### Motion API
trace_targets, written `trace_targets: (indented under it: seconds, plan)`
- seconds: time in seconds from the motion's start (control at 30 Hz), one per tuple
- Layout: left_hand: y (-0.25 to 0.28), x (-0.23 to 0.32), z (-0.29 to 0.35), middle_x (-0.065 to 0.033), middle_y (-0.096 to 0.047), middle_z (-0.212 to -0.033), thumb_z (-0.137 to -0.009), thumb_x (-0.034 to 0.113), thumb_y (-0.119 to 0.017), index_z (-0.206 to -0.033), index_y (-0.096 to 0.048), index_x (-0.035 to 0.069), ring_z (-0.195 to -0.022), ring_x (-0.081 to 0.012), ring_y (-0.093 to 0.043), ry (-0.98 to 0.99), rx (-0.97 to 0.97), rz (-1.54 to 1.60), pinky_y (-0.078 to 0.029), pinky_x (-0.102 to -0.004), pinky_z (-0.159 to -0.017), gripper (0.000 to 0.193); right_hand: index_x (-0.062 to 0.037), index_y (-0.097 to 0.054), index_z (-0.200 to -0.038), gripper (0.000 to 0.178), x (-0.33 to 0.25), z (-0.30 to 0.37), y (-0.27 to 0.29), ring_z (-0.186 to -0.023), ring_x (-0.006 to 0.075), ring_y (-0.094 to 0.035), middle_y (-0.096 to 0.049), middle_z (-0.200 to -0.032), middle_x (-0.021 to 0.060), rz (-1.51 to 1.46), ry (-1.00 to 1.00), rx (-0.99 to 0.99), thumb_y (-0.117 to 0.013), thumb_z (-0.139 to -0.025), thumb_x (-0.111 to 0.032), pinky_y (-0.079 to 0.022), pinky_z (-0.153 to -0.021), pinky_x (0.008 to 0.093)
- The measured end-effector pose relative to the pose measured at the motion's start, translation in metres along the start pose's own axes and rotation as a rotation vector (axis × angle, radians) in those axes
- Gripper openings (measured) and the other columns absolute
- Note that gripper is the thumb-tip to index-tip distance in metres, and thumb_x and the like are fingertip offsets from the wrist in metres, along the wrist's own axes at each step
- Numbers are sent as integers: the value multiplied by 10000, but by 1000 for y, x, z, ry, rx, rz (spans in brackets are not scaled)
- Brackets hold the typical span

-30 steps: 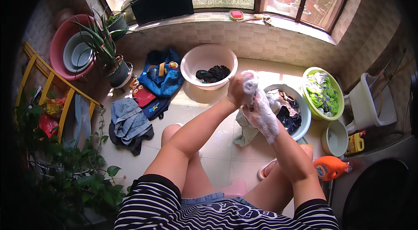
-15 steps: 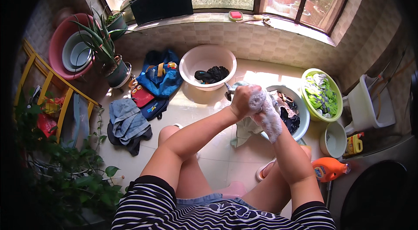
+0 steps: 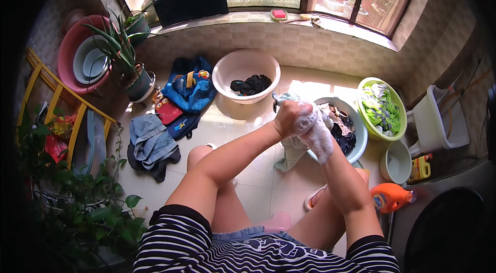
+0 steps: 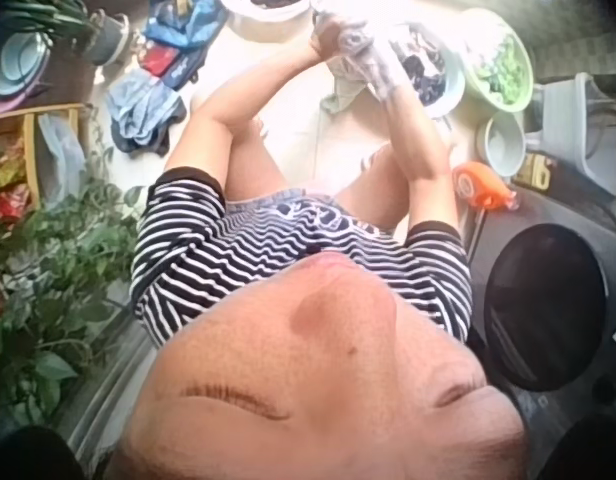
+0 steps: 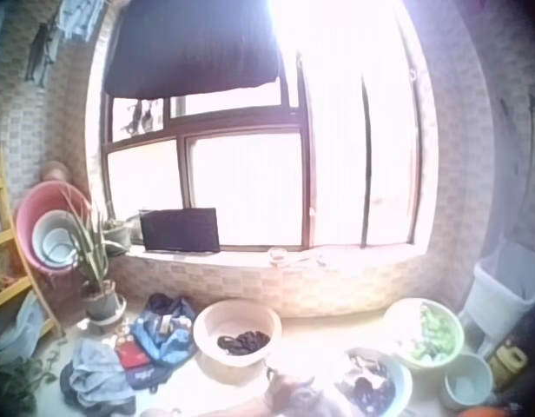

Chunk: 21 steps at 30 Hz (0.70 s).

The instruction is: The person washes a garment by hand in a plastic basin of soapy water, scrubbing the fabric and wringing it out.

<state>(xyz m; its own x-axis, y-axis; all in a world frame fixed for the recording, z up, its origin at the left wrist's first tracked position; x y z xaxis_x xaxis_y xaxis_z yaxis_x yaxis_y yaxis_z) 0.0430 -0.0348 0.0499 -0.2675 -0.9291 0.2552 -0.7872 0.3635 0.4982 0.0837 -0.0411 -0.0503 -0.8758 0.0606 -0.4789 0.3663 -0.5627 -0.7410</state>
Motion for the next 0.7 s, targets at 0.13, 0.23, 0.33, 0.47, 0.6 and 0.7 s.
trace_targets:
  seconds: [0.13,0.23,0.33,0.47,0.6,0.7]
  plan:
    - [-4,-88,3,-151,-523,-638,-727,201,-562,-815,-555,42,-588,-346,-532,593,21,-77,-437,-378,-568,182,-128,-511,-916,178,-13,-28,17,-592,100,-508,-546,-769,-7,23,-12,-260,-389,-910,-257,-368,-427,174]
    - [-21,-86,2,-178,-562,-869,-783,356,-565,-1226,-393,120,-821,-302,-564,760,-163,280,-438,-355,-715,531,-128,-504,-958,249,-16,-18,8,-661,120,-535,-561,-844,25,-135,-165,-422,-351,-924,-322,-409,-485,192]
    - [-20,-52,1,-233,-285,-1275,-644,418,-696,-1311,-322,159,-1140,-403,-335,446,-553,-10,-322,-431,-927,808,-92,-468,-1113,464,-20,-5,-16,-950,247,-546,-547,-1058,103,-130,-194,-278,-294,-907,-469,-451,-817,398]
    - [-2,-69,-9,-159,-587,-818,-697,288,-663,-837,-605,28,-773,-307,-568,516,-414,5,-448,-332,-702,301,-3,-332,-1252,722,-9,2,-17,-1144,313,-398,-430,-1218,172,203,-294,-416,-204,-862,-598,-248,-1002,476]
    - [17,-63,-6,-121,-558,-886,-657,222,-686,-768,-585,14,-849,-303,-553,450,-120,-2,-441,-342,-739,257,8,-245,-1293,758,-1,-2,-12,-1185,339,-348,-290,-1324,200,-71,-353,-331,-196,-854,-609,-237,-1000,517]
    - [1,3,-12,-76,-566,-958,-670,264,-655,-700,-589,51,-864,-273,-543,218,-97,66,-444,-364,-727,225,-26,-372,-1222,617,-21,-20,1,-1134,302,-406,-440,-1205,176,189,108,-461,-280,-875,-528,-305,-963,482]
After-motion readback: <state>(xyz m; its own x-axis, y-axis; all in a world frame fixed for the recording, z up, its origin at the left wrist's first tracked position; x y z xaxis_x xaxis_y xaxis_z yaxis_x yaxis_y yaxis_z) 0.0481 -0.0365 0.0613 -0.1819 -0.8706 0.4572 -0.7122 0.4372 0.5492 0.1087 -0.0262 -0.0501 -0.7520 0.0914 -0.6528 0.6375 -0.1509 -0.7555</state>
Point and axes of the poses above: each hand's wrist, its own z-axis away from the middle knuckle, its own y-axis out of the back of the hand, x = y × z, the point moved 9 cm from there along -z, towards the middle knuckle
